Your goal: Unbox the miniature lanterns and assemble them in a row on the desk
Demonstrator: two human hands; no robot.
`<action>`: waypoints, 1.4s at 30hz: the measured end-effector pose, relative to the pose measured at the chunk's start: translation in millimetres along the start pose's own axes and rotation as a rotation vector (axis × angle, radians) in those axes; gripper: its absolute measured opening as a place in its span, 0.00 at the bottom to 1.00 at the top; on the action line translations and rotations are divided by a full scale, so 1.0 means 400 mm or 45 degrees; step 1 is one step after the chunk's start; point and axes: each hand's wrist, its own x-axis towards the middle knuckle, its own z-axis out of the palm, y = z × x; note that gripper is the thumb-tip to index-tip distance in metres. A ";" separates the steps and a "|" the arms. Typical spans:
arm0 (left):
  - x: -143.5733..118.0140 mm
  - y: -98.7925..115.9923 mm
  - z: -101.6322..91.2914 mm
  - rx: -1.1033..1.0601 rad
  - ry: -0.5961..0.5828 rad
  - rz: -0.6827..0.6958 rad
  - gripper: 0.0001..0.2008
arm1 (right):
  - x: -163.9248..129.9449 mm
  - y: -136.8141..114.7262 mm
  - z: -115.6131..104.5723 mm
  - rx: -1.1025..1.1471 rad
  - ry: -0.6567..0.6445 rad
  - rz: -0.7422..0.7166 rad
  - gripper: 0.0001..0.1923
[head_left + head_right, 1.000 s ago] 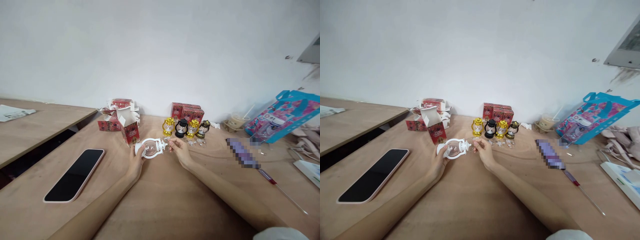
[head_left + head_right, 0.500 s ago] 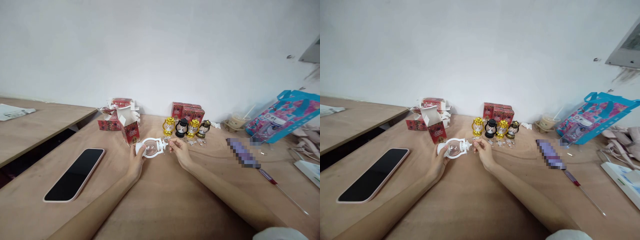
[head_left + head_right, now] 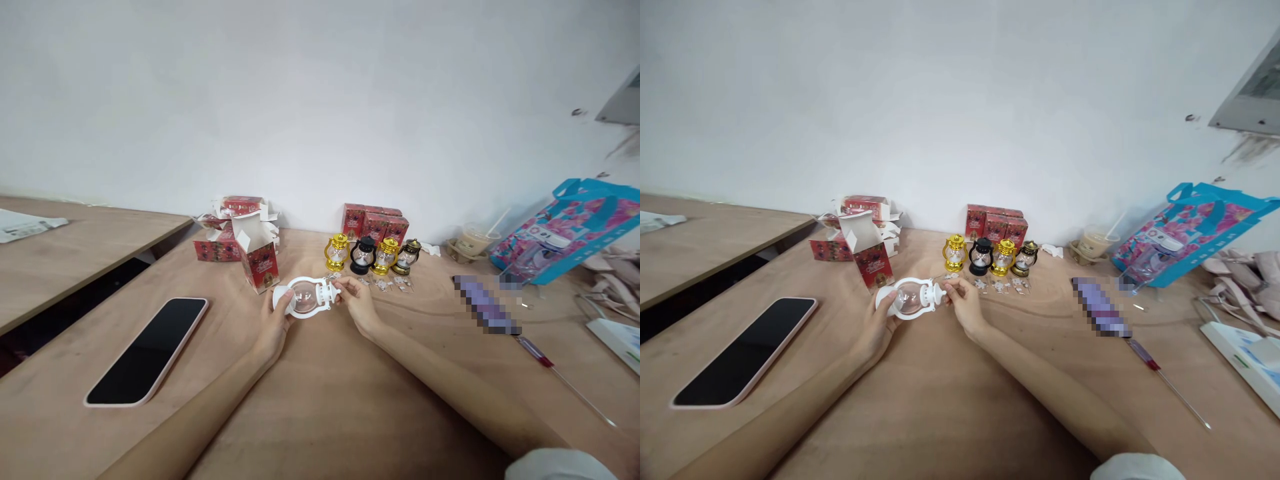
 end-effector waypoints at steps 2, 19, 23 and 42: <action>0.000 0.002 0.000 -0.008 -0.007 -0.015 0.21 | -0.002 0.002 0.001 -0.027 -0.032 -0.024 0.17; 0.000 0.001 0.000 -0.006 0.045 -0.005 0.21 | 0.005 0.007 -0.018 -0.200 -0.071 -0.180 0.13; 0.000 0.000 0.001 0.012 0.036 0.008 0.21 | 0.010 0.022 -0.024 -0.211 -0.086 -0.183 0.12; -0.002 -0.005 -0.003 0.102 -0.033 0.054 0.23 | 0.012 0.037 -0.025 -0.275 -0.064 0.086 0.08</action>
